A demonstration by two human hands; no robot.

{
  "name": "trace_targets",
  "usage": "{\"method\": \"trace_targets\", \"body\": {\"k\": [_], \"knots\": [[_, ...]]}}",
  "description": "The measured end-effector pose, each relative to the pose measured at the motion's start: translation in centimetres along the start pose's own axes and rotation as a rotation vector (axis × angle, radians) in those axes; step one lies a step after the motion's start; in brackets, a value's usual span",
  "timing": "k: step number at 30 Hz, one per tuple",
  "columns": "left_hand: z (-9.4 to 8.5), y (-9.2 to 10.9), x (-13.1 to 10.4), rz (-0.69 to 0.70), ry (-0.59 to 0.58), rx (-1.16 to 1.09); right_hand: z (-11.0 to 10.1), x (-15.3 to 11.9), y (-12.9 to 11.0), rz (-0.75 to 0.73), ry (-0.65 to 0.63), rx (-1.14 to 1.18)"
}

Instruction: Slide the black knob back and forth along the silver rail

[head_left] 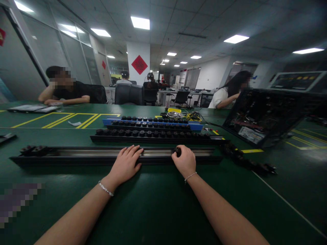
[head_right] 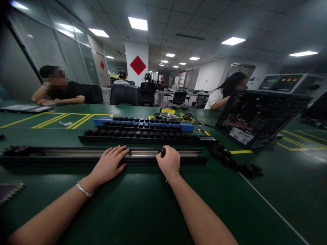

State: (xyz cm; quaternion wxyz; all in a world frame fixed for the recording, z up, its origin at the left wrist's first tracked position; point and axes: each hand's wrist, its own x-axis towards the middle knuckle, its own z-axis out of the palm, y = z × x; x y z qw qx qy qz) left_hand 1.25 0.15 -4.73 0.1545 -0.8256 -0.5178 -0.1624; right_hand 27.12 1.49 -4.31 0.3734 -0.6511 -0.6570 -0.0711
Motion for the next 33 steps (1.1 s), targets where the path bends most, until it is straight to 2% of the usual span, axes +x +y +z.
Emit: {"method": "trace_targets", "body": {"k": [21, 33], "knots": [[-0.2, -0.2, -0.1, 0.009, -0.019, -0.008, -0.8, 0.9, 1.6, 0.107, -0.033, -0.123], [-0.2, -0.2, 0.0, 0.012, -0.020, 0.006, -1.8, 1.6, 3.7, 0.201, -0.043, -0.197]]}}
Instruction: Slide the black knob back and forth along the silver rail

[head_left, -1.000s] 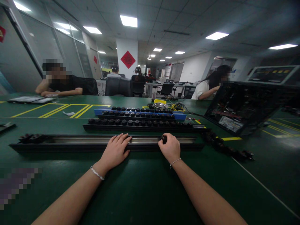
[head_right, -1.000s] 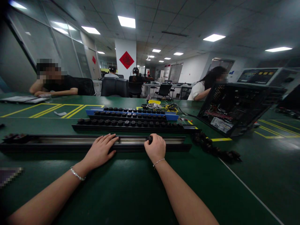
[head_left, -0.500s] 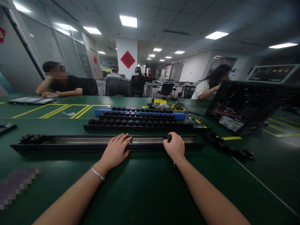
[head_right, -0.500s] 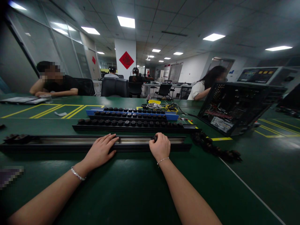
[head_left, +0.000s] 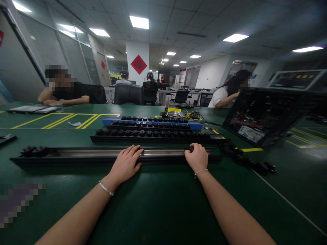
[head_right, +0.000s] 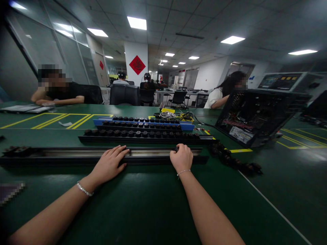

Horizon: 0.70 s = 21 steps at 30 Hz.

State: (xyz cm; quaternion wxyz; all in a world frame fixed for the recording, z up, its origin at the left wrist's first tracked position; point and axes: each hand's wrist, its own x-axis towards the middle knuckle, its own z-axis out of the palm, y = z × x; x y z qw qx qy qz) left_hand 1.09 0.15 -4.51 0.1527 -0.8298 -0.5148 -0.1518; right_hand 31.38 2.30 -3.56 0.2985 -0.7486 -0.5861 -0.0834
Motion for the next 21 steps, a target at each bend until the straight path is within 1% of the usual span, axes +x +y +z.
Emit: {"method": "trace_targets", "body": {"k": [4, 21], "knots": [[-0.03, -0.06, -0.03, -0.005, -0.004, -0.007, -0.04, 0.24, 0.48, 0.029, 0.013, -0.026], [-0.02, -0.15, -0.02, -0.008, -0.006, -0.044, -0.52, 0.70, 0.99, 0.038, 0.002, -0.067]]}}
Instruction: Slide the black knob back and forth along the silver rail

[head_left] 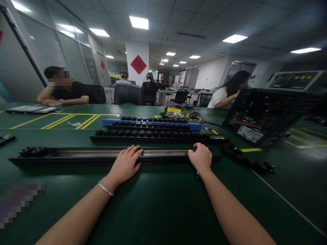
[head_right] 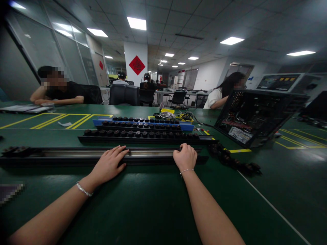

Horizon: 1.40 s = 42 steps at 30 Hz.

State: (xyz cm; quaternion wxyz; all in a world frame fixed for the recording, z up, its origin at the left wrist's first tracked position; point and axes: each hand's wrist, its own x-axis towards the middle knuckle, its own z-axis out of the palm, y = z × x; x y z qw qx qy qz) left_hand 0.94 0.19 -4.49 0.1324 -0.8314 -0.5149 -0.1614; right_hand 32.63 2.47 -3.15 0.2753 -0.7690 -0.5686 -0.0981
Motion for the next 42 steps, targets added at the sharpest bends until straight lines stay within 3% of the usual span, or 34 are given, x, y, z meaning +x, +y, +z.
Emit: {"method": "trace_targets", "body": {"k": [42], "knots": [[0.0, 0.1, 0.0, -0.002, 0.017, -0.023, -0.2, 2.1, 4.2, 0.159, 0.045, -0.077]]}}
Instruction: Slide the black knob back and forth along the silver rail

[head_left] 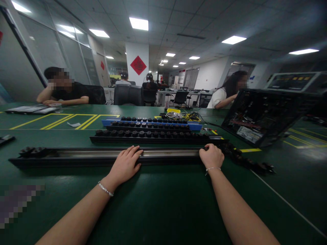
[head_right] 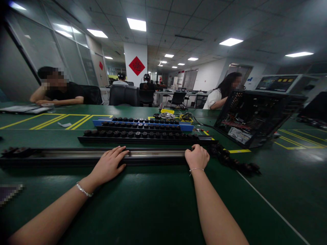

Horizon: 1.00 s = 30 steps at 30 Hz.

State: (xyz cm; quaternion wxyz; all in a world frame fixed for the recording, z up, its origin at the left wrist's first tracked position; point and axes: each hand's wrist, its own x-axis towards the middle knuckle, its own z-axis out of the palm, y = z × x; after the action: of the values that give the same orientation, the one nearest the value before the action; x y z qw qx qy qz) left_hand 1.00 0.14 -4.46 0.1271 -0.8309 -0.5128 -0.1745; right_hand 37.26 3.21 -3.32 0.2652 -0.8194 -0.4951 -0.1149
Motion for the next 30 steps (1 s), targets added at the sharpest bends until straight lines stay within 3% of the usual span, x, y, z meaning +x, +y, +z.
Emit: {"method": "trace_targets", "body": {"k": [17, 30], "knots": [[-0.1, 0.0, 0.1, -0.001, -0.021, 0.026, 0.1, 1.6, 3.0, 0.181, -0.055, 0.161], [-0.2, 0.1, 0.0, -0.002, -0.030, 0.043, 0.7, 2.5, 5.1, 0.232, 0.071, 0.268]]}}
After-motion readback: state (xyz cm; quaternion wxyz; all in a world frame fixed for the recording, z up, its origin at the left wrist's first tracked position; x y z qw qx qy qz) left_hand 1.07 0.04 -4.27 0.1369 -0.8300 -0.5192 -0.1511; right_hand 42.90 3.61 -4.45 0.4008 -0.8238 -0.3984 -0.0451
